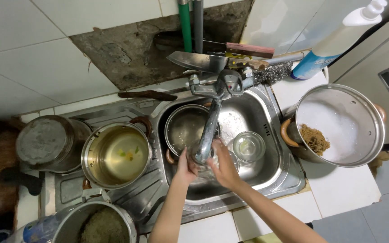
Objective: The person washes several glass cups in a kitchen sink using a brown scrubbing cloth and running water. They scrub the inside and outside of each cup, rinse them thoroughly, and place the clean cups on a metal dish rack mounted above the sink.
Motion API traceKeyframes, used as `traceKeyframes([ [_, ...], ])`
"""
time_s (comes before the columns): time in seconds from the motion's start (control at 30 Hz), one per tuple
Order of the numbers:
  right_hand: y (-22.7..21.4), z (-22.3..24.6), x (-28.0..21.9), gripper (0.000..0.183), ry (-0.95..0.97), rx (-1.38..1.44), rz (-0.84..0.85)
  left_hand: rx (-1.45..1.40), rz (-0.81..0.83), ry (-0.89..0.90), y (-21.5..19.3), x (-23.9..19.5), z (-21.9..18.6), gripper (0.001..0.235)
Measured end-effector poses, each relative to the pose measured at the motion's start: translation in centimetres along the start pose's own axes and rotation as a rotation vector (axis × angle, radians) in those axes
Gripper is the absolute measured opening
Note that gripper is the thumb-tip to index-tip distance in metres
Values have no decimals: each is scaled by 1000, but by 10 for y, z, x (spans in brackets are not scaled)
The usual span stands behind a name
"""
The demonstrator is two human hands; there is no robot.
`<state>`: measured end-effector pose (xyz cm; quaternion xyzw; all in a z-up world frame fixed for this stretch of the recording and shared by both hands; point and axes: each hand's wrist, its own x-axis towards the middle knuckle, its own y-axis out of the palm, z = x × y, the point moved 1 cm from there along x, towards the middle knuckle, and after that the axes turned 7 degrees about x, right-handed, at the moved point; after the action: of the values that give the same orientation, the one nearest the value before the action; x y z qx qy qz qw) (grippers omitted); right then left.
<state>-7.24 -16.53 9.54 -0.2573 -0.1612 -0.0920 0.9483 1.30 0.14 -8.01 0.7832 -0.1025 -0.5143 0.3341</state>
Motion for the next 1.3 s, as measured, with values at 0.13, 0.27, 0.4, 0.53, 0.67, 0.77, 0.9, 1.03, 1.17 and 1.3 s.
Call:
traceKeyframes([
  [0.13,-6,-5,13,73,807,284,6,86,-71,-29,50,-31,-10,46],
  [0.27,-28,-34,4,50,1087,1089,-92,225,-93,117,81,-42,-12,45],
  [0.4,-56,-11,4,29,997,1080,107,154,46,144,80,-26,8,46],
  [0.53,-64,-3,-6,22,694,712,268,-51,261,95,58,1,28,49],
  [0.67,-68,26,-1,14,134,-104,529,97,406,-136,58,-15,16,55],
  [0.77,-62,34,4,14,-148,-262,562,221,342,-159,53,-30,10,54],
  [0.9,-51,51,28,19,-85,-279,670,230,392,91,20,-25,19,50],
  [1.03,12,-28,23,17,204,-184,719,231,309,54,38,-69,15,46],
  [1.17,59,-47,32,19,388,115,423,315,-38,181,83,-137,7,59],
  [1.3,84,-58,27,20,787,1010,504,366,-145,309,76,-154,0,69],
])
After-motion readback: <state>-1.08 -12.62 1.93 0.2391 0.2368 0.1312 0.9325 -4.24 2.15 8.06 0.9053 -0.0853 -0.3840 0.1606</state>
